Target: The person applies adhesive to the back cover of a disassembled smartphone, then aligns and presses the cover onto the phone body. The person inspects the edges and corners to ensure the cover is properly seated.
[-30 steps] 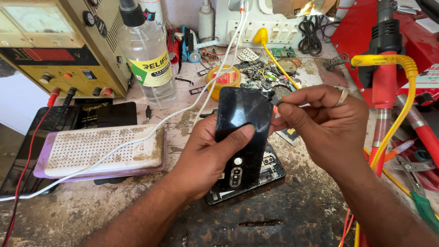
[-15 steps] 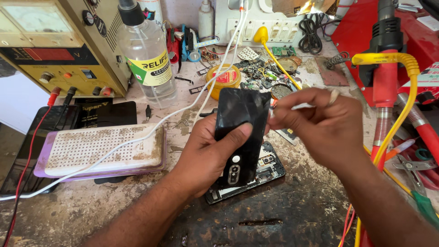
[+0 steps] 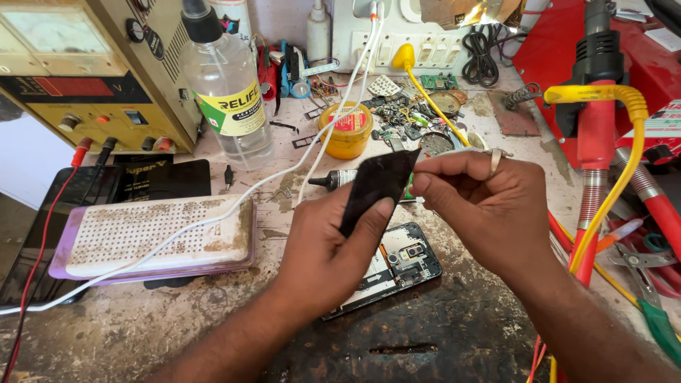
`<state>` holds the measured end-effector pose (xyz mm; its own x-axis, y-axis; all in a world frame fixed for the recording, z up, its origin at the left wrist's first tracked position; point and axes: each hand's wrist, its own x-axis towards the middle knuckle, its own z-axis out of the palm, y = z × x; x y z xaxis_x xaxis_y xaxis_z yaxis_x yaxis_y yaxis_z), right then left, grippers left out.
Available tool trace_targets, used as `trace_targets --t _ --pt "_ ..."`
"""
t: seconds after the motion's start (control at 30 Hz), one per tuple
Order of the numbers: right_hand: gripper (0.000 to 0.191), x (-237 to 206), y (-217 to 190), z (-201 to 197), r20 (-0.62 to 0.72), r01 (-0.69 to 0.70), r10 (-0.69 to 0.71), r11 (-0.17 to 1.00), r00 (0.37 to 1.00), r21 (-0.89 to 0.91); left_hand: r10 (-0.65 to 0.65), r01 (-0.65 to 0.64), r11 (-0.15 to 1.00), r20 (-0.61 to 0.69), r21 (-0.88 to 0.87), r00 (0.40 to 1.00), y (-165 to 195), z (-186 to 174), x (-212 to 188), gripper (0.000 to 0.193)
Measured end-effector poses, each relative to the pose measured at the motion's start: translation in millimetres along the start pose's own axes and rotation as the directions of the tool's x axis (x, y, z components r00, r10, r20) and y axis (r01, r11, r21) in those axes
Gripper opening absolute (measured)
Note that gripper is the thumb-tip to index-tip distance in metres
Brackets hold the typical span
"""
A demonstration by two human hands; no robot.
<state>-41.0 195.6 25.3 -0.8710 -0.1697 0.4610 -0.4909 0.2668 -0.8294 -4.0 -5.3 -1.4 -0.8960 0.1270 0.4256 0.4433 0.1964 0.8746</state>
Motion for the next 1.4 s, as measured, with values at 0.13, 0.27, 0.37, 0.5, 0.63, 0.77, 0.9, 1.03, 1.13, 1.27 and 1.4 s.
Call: trace_targets --t 0.13,0.27,0.37,0.5,0.63,0.77,0.9,1.03,1.13,1.27,1.4 --pt "0.013 3.0 -2.3 1.5 -0.03 -0.049 0.05 0.998 0.998 0.036 0.119 -0.117 0.988 -0.017 0.106 0.993 9.3 1.4 -2.4 0.028" --pt "0.009 4.2 -2.6 2.6 -0.027 -0.061 0.061 0.998 0.998 0.008 0.361 -0.352 0.917 -0.016 0.187 0.932 16.0 2.4 -4.7 0.044" --pt "0.005 1.4 0.4 6.4 -0.052 0.027 -0.03 0.998 0.998 -0.065 0.346 -0.338 0.925 -0.019 0.17 0.938 16.2 4.8 -6.7 0.043" --pt "0.002 -0.1 5.9 10.8 -0.04 -0.009 0.008 1.0 0.999 -0.027 0.11 -0.104 0.989 -0.057 0.107 0.992 9.6 10.7 -7.7 0.025" --pt "0.005 2.2 7.2 10.2 -0.023 -0.067 0.066 0.996 0.998 -0.054 -0.026 0.027 0.985 0.003 -0.17 1.0 1.9 11.9 -4.9 0.015" --pt "0.006 15.7 11.7 -1.8 -0.117 -0.061 0.002 0.864 0.993 -0.5 -0.144 0.113 0.822 -0.012 -0.558 0.989 -2.6 3.2 1.0 0.015" --pt "0.024 29.8 25.8 -28.4 -0.094 -0.115 0.071 0.753 0.993 -0.648 -0.193 0.13 0.7 -0.012 -0.702 0.981 -8.5 -8.2 8.6 0.017" --pt "0.03 33.9 39.8 -34.2 -0.092 -0.252 0.273 0.64 0.958 -0.726 -0.198 0.237 0.538 0.152 -0.809 0.968 -15.7 -11.5 11.2 0.024" --pt "0.032 36.5 38.9 -29.7 -0.051 -0.178 0.295 0.422 0.954 -0.889 -0.168 0.269 0.466 0.214 -0.843 0.962 -21.9 -13.7 12.5 0.029" --pt "0.036 34.1 27.2 -29.9 -0.081 -0.162 0.278 0.284 0.957 -0.945 -0.117 0.228 0.543 0.196 -0.808 0.974 -27.5 -10.2 12.8 0.025" --pt "0.032 22.5 21.9 -30.7 -0.084 -0.133 0.104 0.702 0.991 -0.7 -0.083 0.145 0.69 0.122 -0.709 0.989 -29.8 -2.9 15.9 0.024"
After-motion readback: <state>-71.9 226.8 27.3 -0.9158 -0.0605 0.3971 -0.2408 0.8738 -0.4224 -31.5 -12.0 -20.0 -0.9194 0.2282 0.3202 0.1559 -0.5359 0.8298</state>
